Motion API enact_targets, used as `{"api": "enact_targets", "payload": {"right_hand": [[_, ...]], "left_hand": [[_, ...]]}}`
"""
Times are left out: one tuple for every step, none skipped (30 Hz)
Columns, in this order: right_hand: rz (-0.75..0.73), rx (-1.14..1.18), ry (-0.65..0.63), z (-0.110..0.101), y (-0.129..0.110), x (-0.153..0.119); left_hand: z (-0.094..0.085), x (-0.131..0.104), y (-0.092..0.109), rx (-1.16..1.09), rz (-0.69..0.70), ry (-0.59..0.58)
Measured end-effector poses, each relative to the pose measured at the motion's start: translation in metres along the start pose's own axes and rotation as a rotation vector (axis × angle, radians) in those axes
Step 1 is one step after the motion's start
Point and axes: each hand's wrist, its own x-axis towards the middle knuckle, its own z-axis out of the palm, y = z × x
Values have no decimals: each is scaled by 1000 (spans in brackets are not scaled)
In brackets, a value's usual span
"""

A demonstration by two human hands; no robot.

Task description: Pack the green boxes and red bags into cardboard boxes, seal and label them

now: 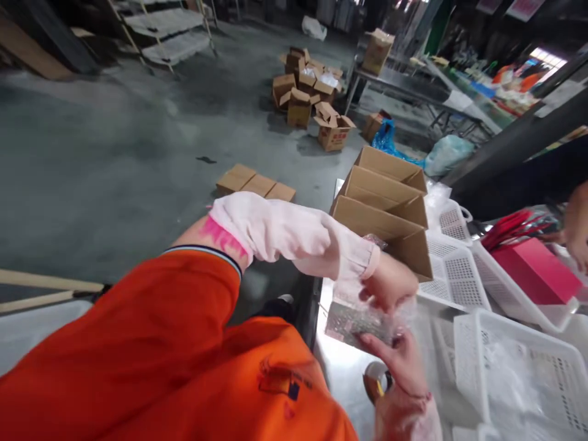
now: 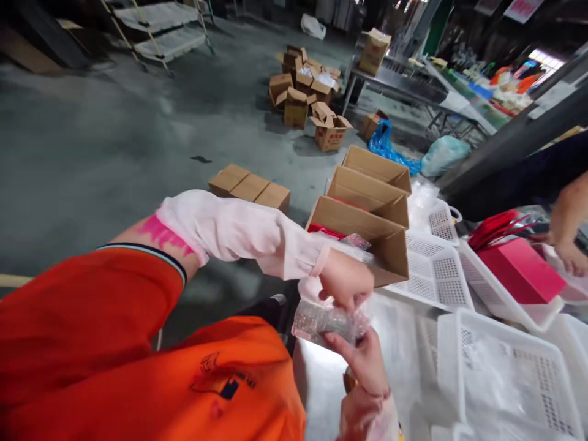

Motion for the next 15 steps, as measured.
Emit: {"api": "enact_targets", "payload": {"right_hand": [[-47, 34, 94, -1, -9, -4], [-110, 67, 193, -3, -17, -7], [-180, 95, 284, -5, -24, -8], [-242, 118, 355, -7, -31, -8], [-292, 141, 410, -7, -37, -6], [-328, 167, 447, -6, -43, -1], [-348, 196, 471, -5, -48, 5], [-357, 225, 487, -2, -52, 14], [-357, 243, 497, 2, -56, 24], [-351, 252, 517, 5, -60, 36], [-342, 253, 544, 8, -63, 49], [-330, 240, 576, 11, -65, 63], [-325, 196, 612, 13, -67, 79], [-327, 124, 644, 14, -69, 96], [-332, 30, 669, 15, -70, 113]], "left_hand": [[-10, -10, 5, 148, 22, 90], [-17, -17, 7, 232, 43, 227], [-23, -23, 7, 232, 61, 373], [-27, -26, 5, 184, 88, 483], [-30, -28, 0, 104, 133, 546], [-33, -28, -6, 1, 194, 570], [-36, -28, -13, -112, 264, 572], [-40, -27, -20, -226, 337, 551], [-45, -25, -28, -346, 398, 512], [-53, -23, -36, -480, 431, 446], [-61, -20, -43, -633, 441, 354], [-72, -17, -51, -800, 440, 256], [-83, -12, -59, -951, 446, 165], [-94, -6, -67, -1054, 465, 84], [-106, 1, -74, -1108, 505, 39]]}}
